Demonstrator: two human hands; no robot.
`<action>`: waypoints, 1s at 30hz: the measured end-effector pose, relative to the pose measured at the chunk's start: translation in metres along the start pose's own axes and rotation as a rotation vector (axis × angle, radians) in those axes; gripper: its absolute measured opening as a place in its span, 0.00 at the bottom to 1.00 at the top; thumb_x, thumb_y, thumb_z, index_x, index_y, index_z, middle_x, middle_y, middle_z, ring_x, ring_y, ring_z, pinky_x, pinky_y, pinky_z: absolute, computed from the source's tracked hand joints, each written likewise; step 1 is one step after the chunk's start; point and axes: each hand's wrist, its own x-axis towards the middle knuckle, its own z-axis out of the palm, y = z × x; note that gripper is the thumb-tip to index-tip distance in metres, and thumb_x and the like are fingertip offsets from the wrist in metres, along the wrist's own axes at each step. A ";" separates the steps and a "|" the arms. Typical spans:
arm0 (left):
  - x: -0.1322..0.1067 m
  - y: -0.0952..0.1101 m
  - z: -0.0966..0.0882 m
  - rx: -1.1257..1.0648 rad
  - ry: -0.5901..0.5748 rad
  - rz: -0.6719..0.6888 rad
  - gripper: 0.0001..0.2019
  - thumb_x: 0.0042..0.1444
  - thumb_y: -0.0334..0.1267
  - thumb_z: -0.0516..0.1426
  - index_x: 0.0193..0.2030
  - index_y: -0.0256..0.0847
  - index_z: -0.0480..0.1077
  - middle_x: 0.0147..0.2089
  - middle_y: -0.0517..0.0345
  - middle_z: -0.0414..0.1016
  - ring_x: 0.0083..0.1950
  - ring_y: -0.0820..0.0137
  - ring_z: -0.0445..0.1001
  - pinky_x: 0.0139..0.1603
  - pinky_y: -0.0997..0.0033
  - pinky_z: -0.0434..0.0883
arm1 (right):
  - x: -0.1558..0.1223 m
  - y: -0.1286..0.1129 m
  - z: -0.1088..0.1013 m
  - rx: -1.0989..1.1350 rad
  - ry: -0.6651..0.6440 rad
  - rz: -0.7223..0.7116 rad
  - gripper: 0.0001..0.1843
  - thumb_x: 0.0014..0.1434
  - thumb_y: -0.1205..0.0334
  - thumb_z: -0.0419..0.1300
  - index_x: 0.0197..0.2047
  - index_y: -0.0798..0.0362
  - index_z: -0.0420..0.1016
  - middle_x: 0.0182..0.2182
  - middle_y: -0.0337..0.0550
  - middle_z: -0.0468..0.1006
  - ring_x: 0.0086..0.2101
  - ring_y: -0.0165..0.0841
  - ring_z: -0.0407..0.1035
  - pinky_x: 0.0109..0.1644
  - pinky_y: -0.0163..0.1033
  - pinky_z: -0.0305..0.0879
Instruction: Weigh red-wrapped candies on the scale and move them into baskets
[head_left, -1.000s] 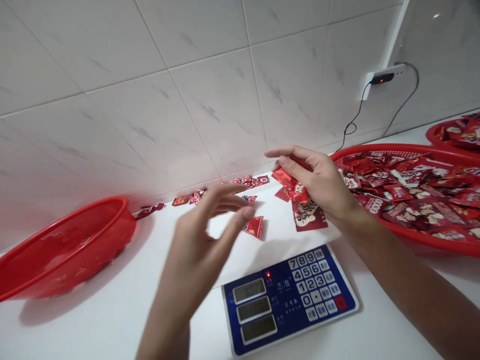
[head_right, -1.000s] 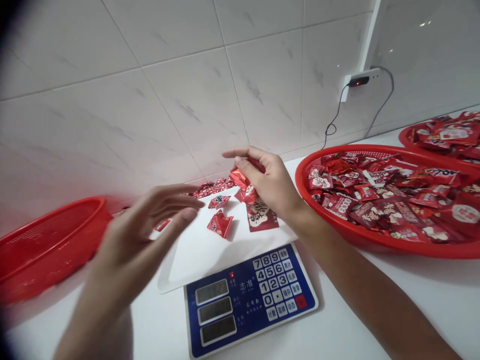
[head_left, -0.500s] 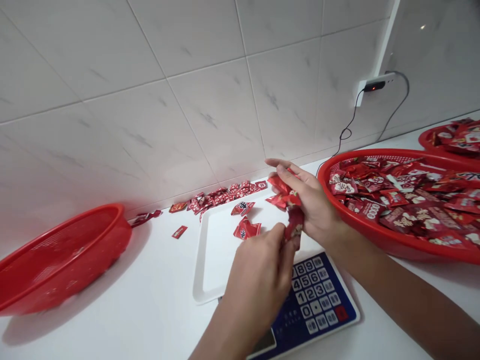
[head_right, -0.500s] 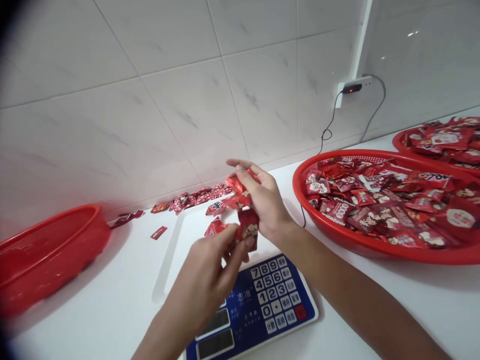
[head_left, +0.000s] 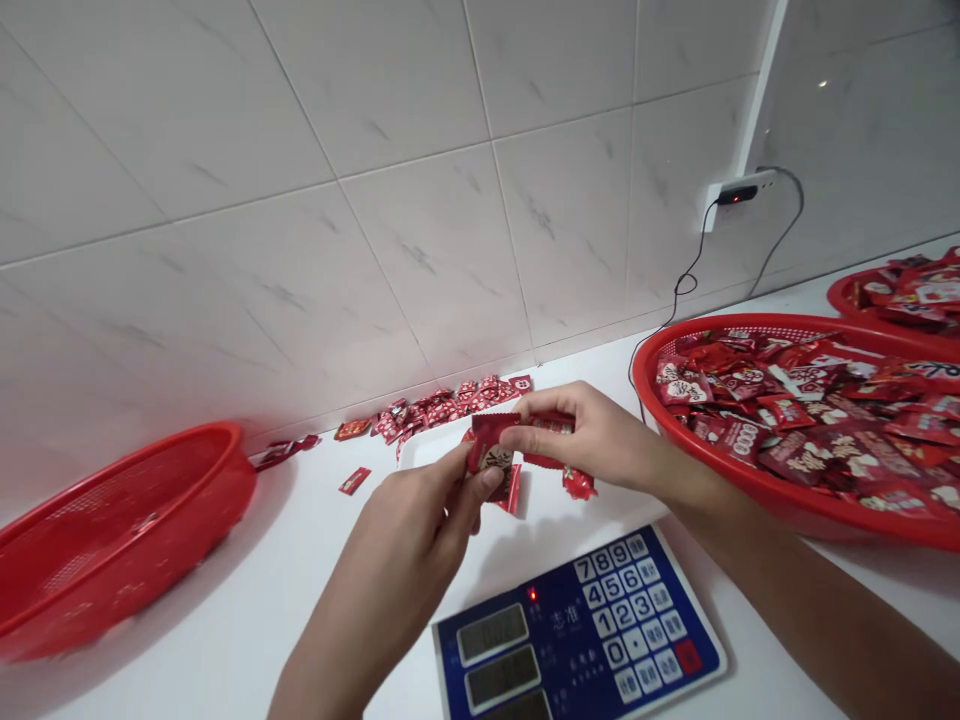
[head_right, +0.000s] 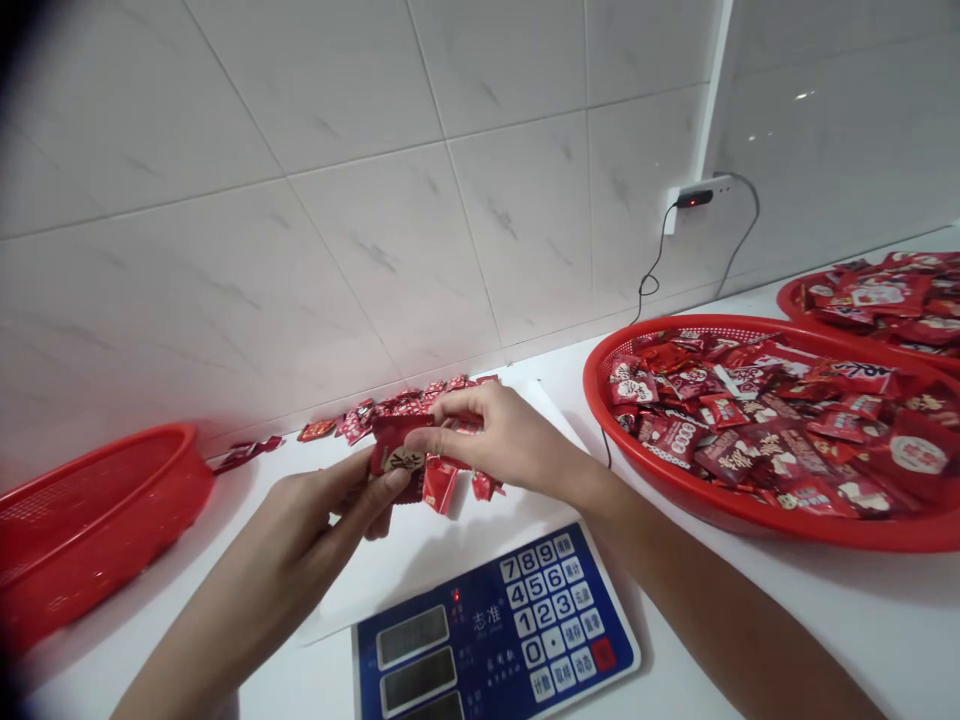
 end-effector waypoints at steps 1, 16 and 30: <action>0.001 -0.002 0.002 -0.018 0.021 -0.004 0.17 0.67 0.49 0.49 0.32 0.44 0.71 0.22 0.63 0.72 0.23 0.69 0.70 0.24 0.72 0.63 | 0.001 0.001 0.004 0.003 0.008 -0.030 0.18 0.59 0.46 0.66 0.33 0.55 0.77 0.21 0.32 0.66 0.19 0.22 0.56 0.19 0.30 0.53; 0.020 -0.035 0.040 0.198 -0.135 -0.030 0.09 0.65 0.36 0.47 0.41 0.42 0.68 0.38 0.48 0.79 0.36 0.59 0.77 0.39 0.59 0.71 | -0.001 -0.004 -0.020 -0.002 0.212 -0.036 0.18 0.58 0.47 0.67 0.29 0.54 0.73 0.21 0.33 0.66 0.18 0.23 0.59 0.18 0.31 0.55; 0.022 -0.080 0.010 0.079 -0.171 -0.256 0.11 0.62 0.48 0.48 0.42 0.45 0.63 0.32 0.55 0.78 0.34 0.58 0.75 0.37 0.59 0.70 | 0.009 0.009 -0.021 -0.102 0.098 0.078 0.20 0.59 0.47 0.65 0.26 0.53 0.69 0.20 0.34 0.65 0.21 0.24 0.60 0.21 0.32 0.55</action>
